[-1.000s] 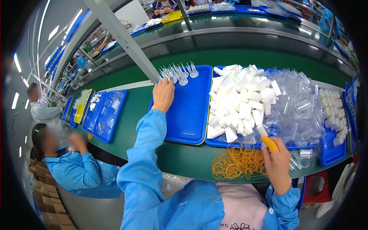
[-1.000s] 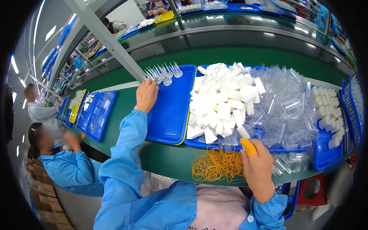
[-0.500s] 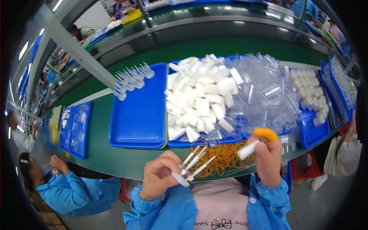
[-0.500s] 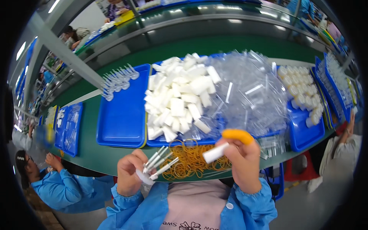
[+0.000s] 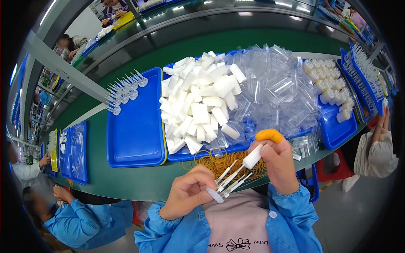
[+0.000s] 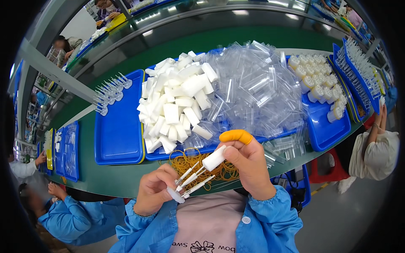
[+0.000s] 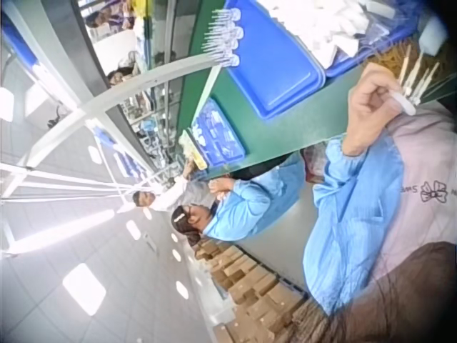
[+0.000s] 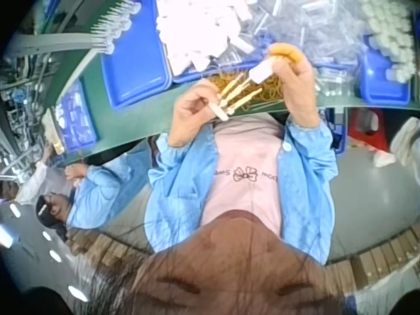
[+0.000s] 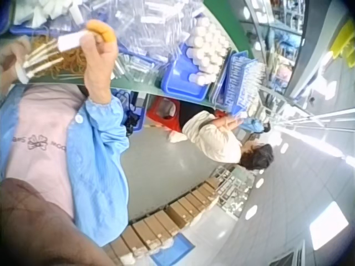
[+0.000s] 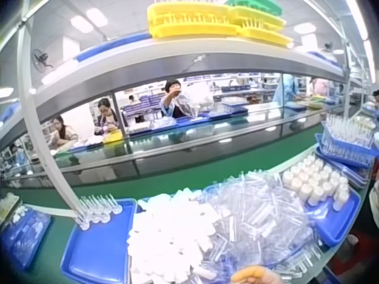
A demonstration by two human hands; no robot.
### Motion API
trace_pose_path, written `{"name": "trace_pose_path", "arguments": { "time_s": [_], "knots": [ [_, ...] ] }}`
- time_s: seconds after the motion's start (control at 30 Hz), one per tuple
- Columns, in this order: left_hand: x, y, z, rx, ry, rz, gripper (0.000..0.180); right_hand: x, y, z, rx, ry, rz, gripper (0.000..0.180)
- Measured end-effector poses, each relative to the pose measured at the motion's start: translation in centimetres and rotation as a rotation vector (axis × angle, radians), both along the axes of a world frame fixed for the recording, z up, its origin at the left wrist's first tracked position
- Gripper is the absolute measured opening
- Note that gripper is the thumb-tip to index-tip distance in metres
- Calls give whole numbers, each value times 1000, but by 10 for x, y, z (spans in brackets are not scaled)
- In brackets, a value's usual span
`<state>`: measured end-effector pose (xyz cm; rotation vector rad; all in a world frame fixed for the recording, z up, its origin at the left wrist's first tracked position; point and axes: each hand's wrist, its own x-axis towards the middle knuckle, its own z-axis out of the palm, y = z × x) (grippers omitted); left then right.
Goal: The person assembles small white cylindrical components by inserting them into clear plastic tubes and securing them with yellow rubber bands. The person uses a yellow-handled tool to assist in the assembly process and places the finished units into a blue tray.
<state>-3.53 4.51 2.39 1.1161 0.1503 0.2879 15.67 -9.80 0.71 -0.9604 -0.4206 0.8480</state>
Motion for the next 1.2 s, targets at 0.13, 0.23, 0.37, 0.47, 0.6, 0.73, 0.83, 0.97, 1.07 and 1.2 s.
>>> {"name": "trace_pose_path", "arguments": {
  "time_s": [0.13, 0.23, 0.37, 0.47, 0.6, 0.73, 0.83, 0.97, 1.07, 1.2],
  "knots": [
    [3, 1, 3, 68, 28, -13, 22, -4, 2, 6, -23, -42, 82, 25],
    [4, 0, 1, 244, 81, 57, 26, -7, 1, 7, -77, -121, 126, 21],
    [-1, 3, -14, 629, 22, 118, 30, -16, 3, 6, -86, -315, 214, 17],
    [-5, -1, -19, 590, 44, 185, 27, -19, 3, 3, -94, -207, 257, 20],
    [0, -4, -18, 282, 33, 411, 22, 0, 33, 20, -233, -1200, -195, 33],
    [2, -1, -17, 163, 16, 526, 21, 7, 59, 12, -524, -1617, -295, 33],
    [-1, 3, -21, 136, 13, 558, 21, 7, 68, 1, -582, -1691, -246, 34],
    [-8, 6, -24, 329, 1, 567, 18, 8, 56, 1, -286, -1229, -229, 29],
    [-11, 3, -21, 572, -48, 493, 17, 2, 47, 12, 9, -316, -76, 31],
    [-1, -5, -6, 766, -101, 425, 23, 4, 47, 16, 59, 26, -11, 40]
  ]
}}
